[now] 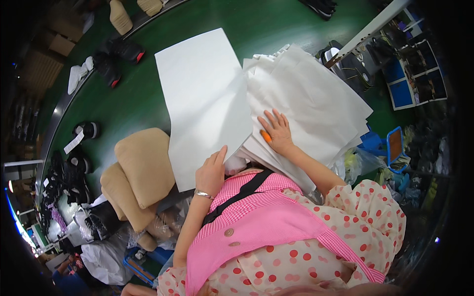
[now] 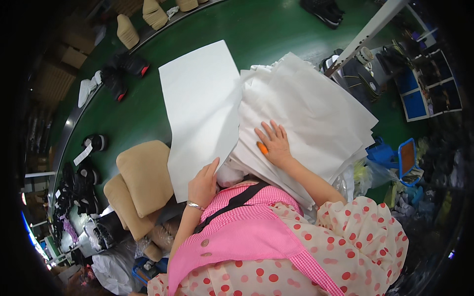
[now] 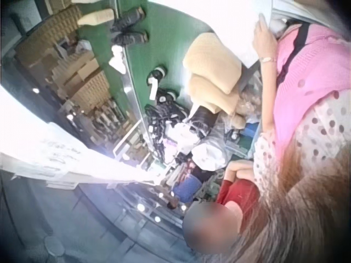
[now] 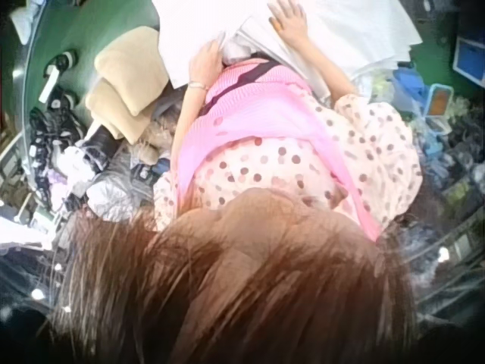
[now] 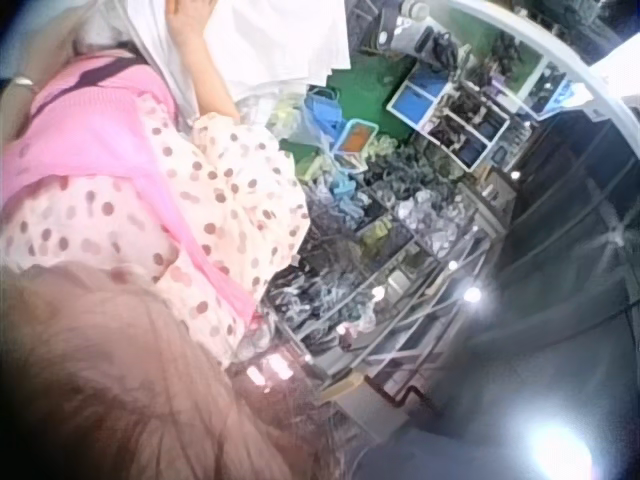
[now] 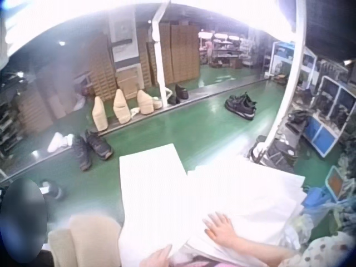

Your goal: The person repeatedly cuts white paper sheets using an orange utility knife on a green workbench. They handle the sheets one at a time, align them, cut, and stack the cut pieces.

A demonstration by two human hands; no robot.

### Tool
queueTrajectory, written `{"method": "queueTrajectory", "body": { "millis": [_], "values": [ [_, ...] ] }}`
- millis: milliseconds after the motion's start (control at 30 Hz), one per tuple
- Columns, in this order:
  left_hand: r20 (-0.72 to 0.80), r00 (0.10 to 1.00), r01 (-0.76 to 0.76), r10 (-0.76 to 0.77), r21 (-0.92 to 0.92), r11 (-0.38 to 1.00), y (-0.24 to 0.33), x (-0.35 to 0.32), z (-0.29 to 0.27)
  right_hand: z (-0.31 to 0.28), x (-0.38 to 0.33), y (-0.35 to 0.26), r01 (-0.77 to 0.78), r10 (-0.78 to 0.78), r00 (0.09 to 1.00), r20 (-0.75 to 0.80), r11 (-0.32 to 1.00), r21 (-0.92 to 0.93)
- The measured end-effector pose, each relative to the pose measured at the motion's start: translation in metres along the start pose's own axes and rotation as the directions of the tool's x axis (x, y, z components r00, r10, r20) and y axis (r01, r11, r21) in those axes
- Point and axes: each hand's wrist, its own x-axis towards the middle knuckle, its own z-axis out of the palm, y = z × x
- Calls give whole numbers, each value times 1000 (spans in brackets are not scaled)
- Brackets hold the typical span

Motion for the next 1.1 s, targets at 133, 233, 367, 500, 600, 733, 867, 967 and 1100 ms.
{"method": "queueTrajectory", "body": {
  "millis": [133,233,367,500,600,733,867,967,1100],
  "values": [
    [-7,1000,-10,10,-26,1000,-1,1,11,-31,16,8,62,-62,998,0,998,30],
    [-48,998,-38,34,-72,997,-2,1,12,-34,43,37,90,-97,986,-133,994,-56],
    [-7,1000,-11,11,-127,992,-1,-3,5,-20,55,64,78,-89,990,-108,992,-100],
    [-21,1000,3,-6,-144,990,-5,-17,1,-11,61,71,49,-52,992,-115,998,-24],
    [-44,997,62,-70,-160,985,-17,-36,1,-40,75,39,-50,100,985,-139,944,325],
    [-43,996,76,-82,-131,988,-32,-51,1,-89,79,-35,67,-84,996,6,838,542],
    [-79,996,46,-49,-38,998,-37,-56,4,-91,52,-99,410,-560,810,173,752,516],
    [-165,985,40,-45,-38,998,-42,-57,11,-78,35,-125,485,-605,786,125,730,481],
    [-326,943,40,-67,-90,995,-39,-57,9,-62,29,-135,438,-542,825,157,791,428]
  ]
}}
